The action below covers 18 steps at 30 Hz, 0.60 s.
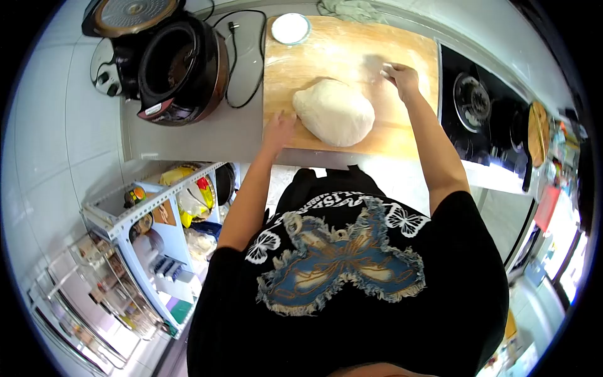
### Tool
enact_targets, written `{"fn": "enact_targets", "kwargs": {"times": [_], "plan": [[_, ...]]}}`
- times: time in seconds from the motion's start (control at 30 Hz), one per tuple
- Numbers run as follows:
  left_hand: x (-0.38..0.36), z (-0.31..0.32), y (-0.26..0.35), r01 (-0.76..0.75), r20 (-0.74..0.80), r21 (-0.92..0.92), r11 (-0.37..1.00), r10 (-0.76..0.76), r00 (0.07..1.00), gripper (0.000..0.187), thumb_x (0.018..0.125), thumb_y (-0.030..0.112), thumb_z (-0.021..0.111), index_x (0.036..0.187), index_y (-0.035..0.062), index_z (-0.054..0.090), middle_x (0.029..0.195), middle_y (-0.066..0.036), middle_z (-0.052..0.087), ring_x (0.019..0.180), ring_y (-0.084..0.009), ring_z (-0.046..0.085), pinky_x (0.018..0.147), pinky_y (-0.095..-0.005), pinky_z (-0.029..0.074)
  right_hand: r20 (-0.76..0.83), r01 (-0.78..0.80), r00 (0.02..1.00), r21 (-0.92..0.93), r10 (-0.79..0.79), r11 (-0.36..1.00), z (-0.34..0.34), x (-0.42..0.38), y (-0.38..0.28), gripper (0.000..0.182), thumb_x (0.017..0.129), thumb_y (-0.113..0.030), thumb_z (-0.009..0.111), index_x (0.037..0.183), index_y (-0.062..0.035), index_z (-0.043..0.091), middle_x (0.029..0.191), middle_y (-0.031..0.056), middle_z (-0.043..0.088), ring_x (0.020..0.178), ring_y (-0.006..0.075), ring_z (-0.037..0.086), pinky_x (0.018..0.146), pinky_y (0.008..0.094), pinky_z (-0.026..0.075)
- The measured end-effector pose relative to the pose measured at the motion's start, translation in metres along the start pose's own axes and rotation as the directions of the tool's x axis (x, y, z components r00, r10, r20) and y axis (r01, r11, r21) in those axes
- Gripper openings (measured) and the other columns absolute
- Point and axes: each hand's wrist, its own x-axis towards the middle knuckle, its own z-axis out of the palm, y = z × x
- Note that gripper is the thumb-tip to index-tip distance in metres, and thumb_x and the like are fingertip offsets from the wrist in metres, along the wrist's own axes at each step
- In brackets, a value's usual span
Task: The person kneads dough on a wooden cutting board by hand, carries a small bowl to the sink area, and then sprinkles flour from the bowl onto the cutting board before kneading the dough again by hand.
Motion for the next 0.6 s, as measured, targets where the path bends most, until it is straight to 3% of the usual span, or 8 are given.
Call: {"fn": "enact_targets", "kwargs": {"times": [0.13, 0.2, 0.37, 0.43, 0.47, 0.5, 0.57, 0.6], "plan": [[0.066, 0.019, 0.009, -0.093, -0.001, -0.096, 0.991, 0.093, 0.996, 0.069, 0.088, 0.042, 0.078, 0.133, -0.0064, 0.058, 0.108, -0.014, 0.072, 0.092, -0.0227, 0.069, 0.081, -0.0353, 0.055, -0.147, -0.081, 0.984, 0.121, 0.098, 0.989, -0.031, -0.054, 0.047, 0.023, 0.092, 0.002, 0.071, 0.112, 0.013, 0.067, 0.107, 0.0161, 0.072, 0.091, 0.0244, 0.073, 0.087, 0.0319, 0.064], [0.057, 0.028, 0.058, -0.017, 0.065, 0.102, 0.995, 0.011, 0.998, 0.076, 0.08, 0.037, 0.087, 0.129, -0.0123, 0.058, 0.114, -0.019, 0.072, 0.099, -0.0262, 0.071, 0.084, -0.0351, 0.056, -0.186, -0.106, 0.972, 0.206, 0.146, 0.973, -0.035, -0.078, 0.061, 0.023, 0.093, 0.005, 0.068, 0.114, 0.0131, 0.066, 0.108, 0.0168, 0.072, 0.096, 0.0261, 0.072, 0.091, 0.033, 0.063], [0.037, 0.054, 0.097, 0.057, 0.257, 0.013, 0.998, -0.059, 0.965, 0.086, 0.07, 0.037, 0.094, 0.127, -0.0157, 0.057, 0.12, -0.023, 0.069, 0.104, -0.0287, 0.071, 0.089, -0.034, 0.057, -0.24, -0.145, 0.939, 0.376, 0.247, 0.915, -0.037, -0.108, 0.089, 0.025, 0.092, 0.007, 0.068, 0.116, 0.0133, 0.064, 0.106, 0.0167, 0.071, 0.094, 0.0242, 0.071, 0.086, 0.0303, 0.062], [0.039, 0.075, 0.093, -0.086, 0.219, 0.127, 0.988, 0.057, 0.974, 0.08, 0.071, 0.032, 0.094, 0.13, -0.0081, 0.057, 0.119, -0.021, 0.07, 0.114, -0.027, 0.067, 0.096, -0.0402, 0.054, -0.247, -0.149, 0.93, 0.421, 0.271, 0.895, -0.038, -0.117, 0.093, 0.025, 0.092, 0.008, 0.068, 0.116, 0.0137, 0.064, 0.105, 0.0174, 0.071, 0.093, 0.0244, 0.072, 0.082, 0.0285, 0.062], [0.019, 0.098, 0.103, -0.237, 0.172, 0.204, 0.95, 0.204, 0.964, 0.077, 0.07, 0.029, 0.094, 0.128, -0.0064, 0.057, 0.115, -0.02, 0.071, 0.108, -0.0267, 0.069, 0.089, -0.0395, 0.057, -0.21, -0.167, 0.935, 0.451, 0.286, 0.877, -0.045, -0.117, 0.095, 0.025, 0.092, 0.009, 0.067, 0.117, 0.0135, 0.063, 0.105, 0.017, 0.071, 0.095, 0.0241, 0.071, 0.082, 0.0277, 0.061], [0.011, 0.112, 0.102, -0.24, 0.178, 0.205, 0.949, 0.205, 0.963, 0.077, 0.07, 0.029, 0.094, 0.128, -0.0064, 0.057, 0.115, -0.02, 0.071, 0.108, -0.0267, 0.069, 0.089, -0.0395, 0.057, -0.178, -0.178, 0.939, 0.481, 0.294, 0.859, -0.045, -0.12, 0.093, 0.026, 0.093, 0.009, 0.066, 0.118, 0.0132, 0.063, 0.106, 0.0167, 0.071, 0.097, 0.0238, 0.071, 0.082, 0.0269, 0.06], [-0.001, 0.127, 0.102, -0.521, 0.192, 0.462, 0.718, 0.493, 0.849, 0.086, 0.064, 0.035, 0.096, 0.134, 0.0029, 0.057, 0.117, -0.026, 0.067, 0.105, -0.032, 0.07, 0.091, -0.041, 0.057, -0.195, -0.162, 0.936, 0.498, 0.292, 0.852, -0.04, -0.127, 0.089, 0.026, 0.093, 0.009, 0.065, 0.118, 0.0135, 0.063, 0.107, 0.0167, 0.071, 0.098, 0.0236, 0.07, 0.082, 0.0261, 0.06], [-0.005, 0.129, 0.104, -0.524, 0.196, 0.461, 0.716, 0.494, 0.847, 0.086, 0.064, 0.035, 0.096, 0.134, 0.0029, 0.057, 0.117, -0.026, 0.067, 0.105, -0.032, 0.07, 0.091, -0.041, 0.057, -0.206, -0.151, 0.934, 0.511, 0.291, 0.846, -0.039, -0.129, 0.087, 0.027, 0.093, 0.009, 0.065, 0.119, 0.0137, 0.063, 0.109, 0.0167, 0.071, 0.099, 0.0233, 0.07, 0.083, 0.0252, 0.06]]}}
